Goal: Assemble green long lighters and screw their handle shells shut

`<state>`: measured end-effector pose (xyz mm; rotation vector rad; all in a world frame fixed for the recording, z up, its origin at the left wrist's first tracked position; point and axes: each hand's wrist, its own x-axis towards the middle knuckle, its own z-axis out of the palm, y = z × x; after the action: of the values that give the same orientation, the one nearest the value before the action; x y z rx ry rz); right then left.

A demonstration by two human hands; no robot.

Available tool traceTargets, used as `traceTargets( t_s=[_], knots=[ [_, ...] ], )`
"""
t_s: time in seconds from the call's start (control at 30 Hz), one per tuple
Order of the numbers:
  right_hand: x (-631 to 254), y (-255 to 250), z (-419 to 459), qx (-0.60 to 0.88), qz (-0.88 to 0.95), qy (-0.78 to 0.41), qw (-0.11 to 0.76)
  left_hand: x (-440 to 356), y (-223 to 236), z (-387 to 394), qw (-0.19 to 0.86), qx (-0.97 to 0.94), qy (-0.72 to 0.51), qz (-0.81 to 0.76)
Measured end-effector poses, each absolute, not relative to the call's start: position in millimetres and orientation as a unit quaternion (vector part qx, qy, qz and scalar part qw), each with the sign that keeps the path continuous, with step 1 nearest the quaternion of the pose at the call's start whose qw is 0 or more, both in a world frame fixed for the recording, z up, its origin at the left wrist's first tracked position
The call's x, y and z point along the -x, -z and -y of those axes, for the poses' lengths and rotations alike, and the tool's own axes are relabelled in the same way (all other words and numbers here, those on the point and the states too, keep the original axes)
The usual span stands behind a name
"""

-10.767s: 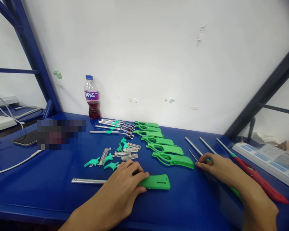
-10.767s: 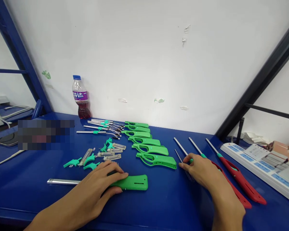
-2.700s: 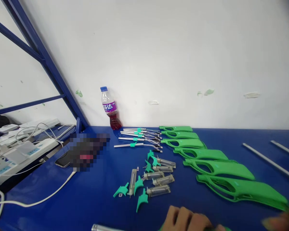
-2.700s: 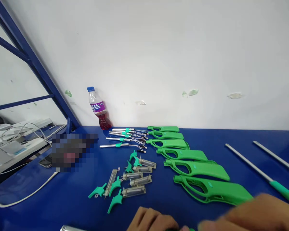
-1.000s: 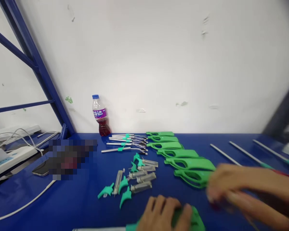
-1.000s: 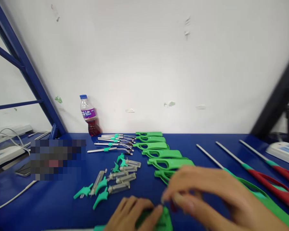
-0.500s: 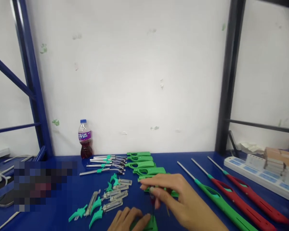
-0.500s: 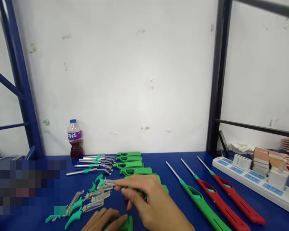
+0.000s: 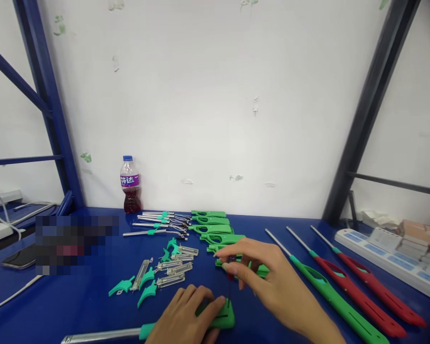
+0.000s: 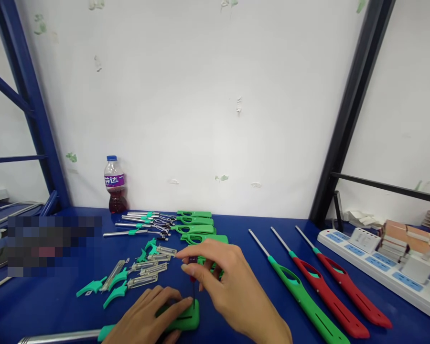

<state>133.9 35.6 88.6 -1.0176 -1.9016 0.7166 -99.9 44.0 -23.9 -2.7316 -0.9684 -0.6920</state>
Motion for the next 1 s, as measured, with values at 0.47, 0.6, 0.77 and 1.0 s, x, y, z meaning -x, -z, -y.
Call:
traceTargets(
  t_s=[0.47, 0.6, 0.77, 1.0],
  knots=[
    [-132.0, -82.9, -38.1, 0.401, 0.775, -0.239, 0.427, 96.9, 17.2, -38.3, 0.043, 0.906, 0.242, 0.344],
    [-133.6, -79.9, -41.0, 0.430, 0.776, -0.187, 0.421, 96.5, 13.5, -36.9, 0.033, 0.908, 0.231, 0.348],
    [-137.1, -82.5, -38.6, 0.414, 0.788, -0.206, 0.406, 96.4, 13.0, -36.4, 0.025, 0.907, 0.227, 0.354],
    [-132.7, -84.4, -35.2, 0.418, 0.770, -0.258, 0.407, 95.6, 14.3, -35.0, 0.021, 0.906, 0.221, 0.360]
  ],
)
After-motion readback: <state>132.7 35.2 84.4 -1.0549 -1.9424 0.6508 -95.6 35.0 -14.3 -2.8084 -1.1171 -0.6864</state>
